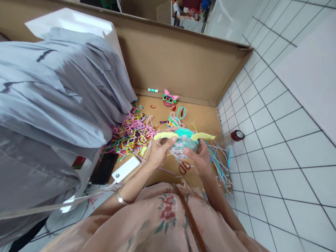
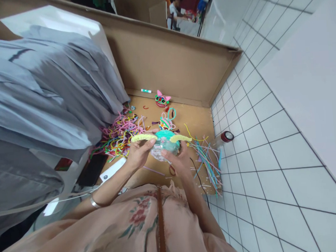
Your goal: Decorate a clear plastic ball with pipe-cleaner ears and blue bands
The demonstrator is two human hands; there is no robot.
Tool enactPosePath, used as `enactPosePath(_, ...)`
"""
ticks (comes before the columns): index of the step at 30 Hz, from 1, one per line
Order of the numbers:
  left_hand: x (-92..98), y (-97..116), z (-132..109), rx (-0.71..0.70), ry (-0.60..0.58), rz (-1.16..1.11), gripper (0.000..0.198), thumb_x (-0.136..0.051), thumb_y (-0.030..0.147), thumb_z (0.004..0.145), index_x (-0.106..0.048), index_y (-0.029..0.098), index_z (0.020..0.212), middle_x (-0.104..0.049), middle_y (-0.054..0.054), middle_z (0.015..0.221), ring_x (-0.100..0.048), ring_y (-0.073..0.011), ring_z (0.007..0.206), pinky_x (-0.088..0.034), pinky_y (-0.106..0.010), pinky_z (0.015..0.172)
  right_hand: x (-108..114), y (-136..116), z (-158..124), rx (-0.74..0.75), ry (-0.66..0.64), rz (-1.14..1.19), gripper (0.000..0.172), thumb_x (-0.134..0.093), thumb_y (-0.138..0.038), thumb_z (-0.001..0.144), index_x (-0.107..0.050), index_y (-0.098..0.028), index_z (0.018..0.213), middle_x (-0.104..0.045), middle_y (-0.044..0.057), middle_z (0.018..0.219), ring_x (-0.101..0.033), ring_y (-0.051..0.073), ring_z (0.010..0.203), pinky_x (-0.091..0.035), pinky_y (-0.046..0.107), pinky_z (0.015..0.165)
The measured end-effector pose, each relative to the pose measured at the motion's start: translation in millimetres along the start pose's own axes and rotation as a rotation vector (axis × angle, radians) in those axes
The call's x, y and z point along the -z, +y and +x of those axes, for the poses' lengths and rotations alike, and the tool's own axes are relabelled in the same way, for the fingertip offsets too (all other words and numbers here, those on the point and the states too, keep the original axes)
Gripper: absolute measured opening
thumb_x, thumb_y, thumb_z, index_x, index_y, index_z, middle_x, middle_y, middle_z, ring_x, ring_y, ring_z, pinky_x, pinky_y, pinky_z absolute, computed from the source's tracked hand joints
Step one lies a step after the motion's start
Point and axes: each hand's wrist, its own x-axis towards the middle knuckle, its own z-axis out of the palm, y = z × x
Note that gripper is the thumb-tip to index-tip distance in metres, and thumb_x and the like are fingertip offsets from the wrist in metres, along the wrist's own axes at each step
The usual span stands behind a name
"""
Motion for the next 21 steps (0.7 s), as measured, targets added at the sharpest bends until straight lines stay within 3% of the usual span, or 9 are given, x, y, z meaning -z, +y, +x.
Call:
enactPosePath(6,-2.1,1,-3,0.031,-0.008,0.014,0.045,-0.085,0.040,0.063,-0.071,0.018,0.100,-0.072,-0.008,0.105,-0.065,-0.0241,0.103,-0.051,-0.035,0.088,2,2,2,0.015,-0.015,-0.040,0.074,-0.086,-0.034,0.061,-0.057,-0.023,0.128,-0.070,0.007,0.120,-0.068,0.024,0.104,-0.057,0.038,0.091)
enactPosePath(11,-5.7,3,-4,0.112,-0.032,-0.046,0.063,-0.083,0.041,0.062,-0.063,0.018,0.118,-0.071,-0.006,0.098,-0.066,-0.0212,0.092,-0.050,-0.032,0.081,3,5,4,0.073,-0.015,-0.158,0.076,-0.084,-0.035,0.063,-0.055,-0.025,0.132,-0.069,0.008,0.123,-0.067,0.026,0.109,-0.057,0.042,0.094)
enactPosePath(21,-14.8,8,-4,0.125,0.012,-0.078,0.064,-0.083,0.035,0.060,-0.061,0.020,0.118,-0.069,-0.004,0.102,-0.062,-0.0171,0.088,-0.047,-0.027,0.076,2,7,4,0.173,0.014,-0.309,0.068,-0.083,-0.035,0.061,-0.059,-0.023,0.123,-0.068,0.008,0.118,-0.062,0.027,0.118,-0.052,0.045,0.102)
